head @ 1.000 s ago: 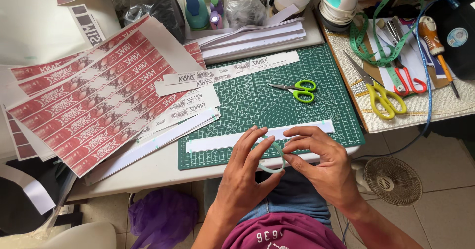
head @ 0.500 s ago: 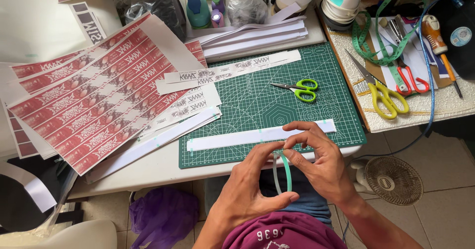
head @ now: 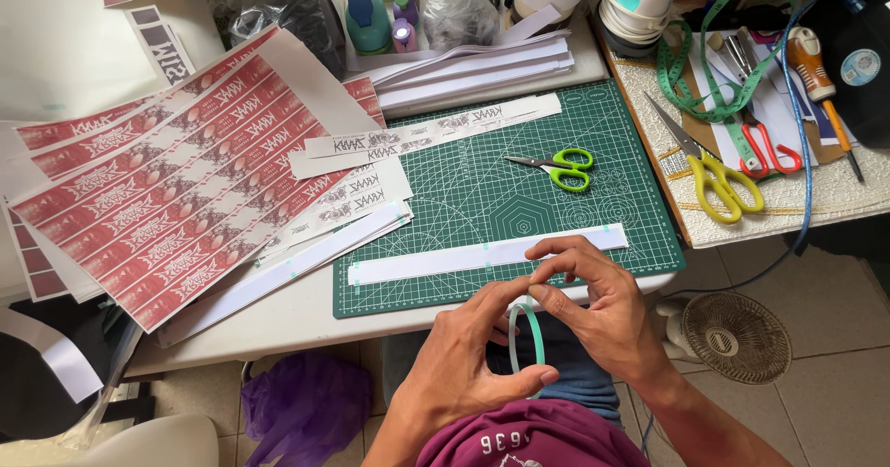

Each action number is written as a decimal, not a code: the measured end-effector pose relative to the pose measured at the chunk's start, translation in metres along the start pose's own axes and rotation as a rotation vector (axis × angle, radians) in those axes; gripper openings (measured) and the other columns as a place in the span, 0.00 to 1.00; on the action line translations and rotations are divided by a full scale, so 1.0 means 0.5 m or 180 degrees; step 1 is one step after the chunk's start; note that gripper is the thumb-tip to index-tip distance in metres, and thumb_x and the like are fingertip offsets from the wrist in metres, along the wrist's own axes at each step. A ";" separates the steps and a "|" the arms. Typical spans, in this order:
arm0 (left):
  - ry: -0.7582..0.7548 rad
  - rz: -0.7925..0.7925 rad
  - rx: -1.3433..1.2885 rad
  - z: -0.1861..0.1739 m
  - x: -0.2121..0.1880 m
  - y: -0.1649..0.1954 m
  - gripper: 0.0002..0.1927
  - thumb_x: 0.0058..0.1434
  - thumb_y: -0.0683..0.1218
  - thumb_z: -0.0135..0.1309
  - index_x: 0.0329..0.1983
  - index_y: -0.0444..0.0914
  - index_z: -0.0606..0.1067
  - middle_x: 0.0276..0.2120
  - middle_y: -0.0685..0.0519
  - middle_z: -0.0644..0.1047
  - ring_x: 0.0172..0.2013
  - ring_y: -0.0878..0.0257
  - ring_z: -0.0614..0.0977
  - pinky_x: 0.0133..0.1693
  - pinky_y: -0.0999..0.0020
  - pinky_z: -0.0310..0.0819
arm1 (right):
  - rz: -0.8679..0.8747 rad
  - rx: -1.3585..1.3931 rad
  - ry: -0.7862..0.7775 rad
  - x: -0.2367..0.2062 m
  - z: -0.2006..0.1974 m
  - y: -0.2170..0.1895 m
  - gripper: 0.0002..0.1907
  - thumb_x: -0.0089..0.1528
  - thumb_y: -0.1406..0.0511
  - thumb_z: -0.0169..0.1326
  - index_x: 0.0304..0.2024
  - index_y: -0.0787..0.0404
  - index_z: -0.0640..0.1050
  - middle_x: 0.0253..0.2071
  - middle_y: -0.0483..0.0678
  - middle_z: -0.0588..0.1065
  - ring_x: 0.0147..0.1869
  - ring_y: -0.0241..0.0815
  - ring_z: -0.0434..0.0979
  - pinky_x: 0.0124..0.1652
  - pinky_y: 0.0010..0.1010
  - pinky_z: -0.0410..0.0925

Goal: The person assembles long white paper strips by applying small pieces of green tape at intervals. They cut the tape with scissors, place it on the strips, and smooth it down. The process is repeated for multiple strips on a green cutting mat.

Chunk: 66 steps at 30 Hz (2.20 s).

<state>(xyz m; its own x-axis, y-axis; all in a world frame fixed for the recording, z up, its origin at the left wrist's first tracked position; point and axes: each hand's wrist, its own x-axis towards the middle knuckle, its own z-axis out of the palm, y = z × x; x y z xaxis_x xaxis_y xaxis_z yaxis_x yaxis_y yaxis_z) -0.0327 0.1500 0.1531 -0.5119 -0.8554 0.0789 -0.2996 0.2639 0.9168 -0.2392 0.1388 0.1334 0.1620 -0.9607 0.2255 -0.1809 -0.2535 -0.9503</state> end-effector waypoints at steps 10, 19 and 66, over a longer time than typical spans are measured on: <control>-0.0193 0.0213 0.0186 0.012 -0.018 -0.014 0.43 0.53 0.63 0.65 0.68 0.38 0.70 0.50 0.45 0.83 0.43 0.53 0.86 0.44 0.63 0.81 | 0.1173 0.1217 -0.0645 -0.028 -0.029 0.083 0.12 0.60 0.70 0.59 0.46 0.64 0.78 0.41 0.46 0.78 0.45 0.35 0.79 0.46 0.28 0.73; -0.0466 -0.0241 -0.0204 -0.003 -0.011 -0.037 0.45 0.49 0.61 0.65 0.70 0.43 0.70 0.44 0.45 0.82 0.35 0.58 0.84 0.41 0.65 0.81 | 0.0232 -0.1598 -0.0713 0.128 -0.130 0.134 0.12 0.64 0.61 0.58 0.45 0.61 0.81 0.41 0.48 0.82 0.46 0.40 0.82 0.46 0.32 0.72; -0.0457 -0.0310 -0.0578 -0.057 -0.022 -0.041 0.48 0.46 0.61 0.65 0.71 0.41 0.67 0.52 0.46 0.83 0.41 0.57 0.89 0.44 0.64 0.86 | 0.0687 -0.0890 -0.3396 0.141 -0.129 0.028 0.44 0.37 0.43 0.72 0.51 0.59 0.86 0.31 0.46 0.84 0.34 0.38 0.84 0.33 0.31 0.73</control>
<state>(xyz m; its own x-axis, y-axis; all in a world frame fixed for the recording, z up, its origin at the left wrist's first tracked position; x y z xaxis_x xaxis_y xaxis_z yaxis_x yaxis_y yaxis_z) 0.0022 0.1412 0.1446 -0.6008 -0.7973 -0.0578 -0.2101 0.0877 0.9737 -0.2928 0.0602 0.1499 0.8242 -0.4330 -0.3648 -0.4952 -0.2388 -0.8353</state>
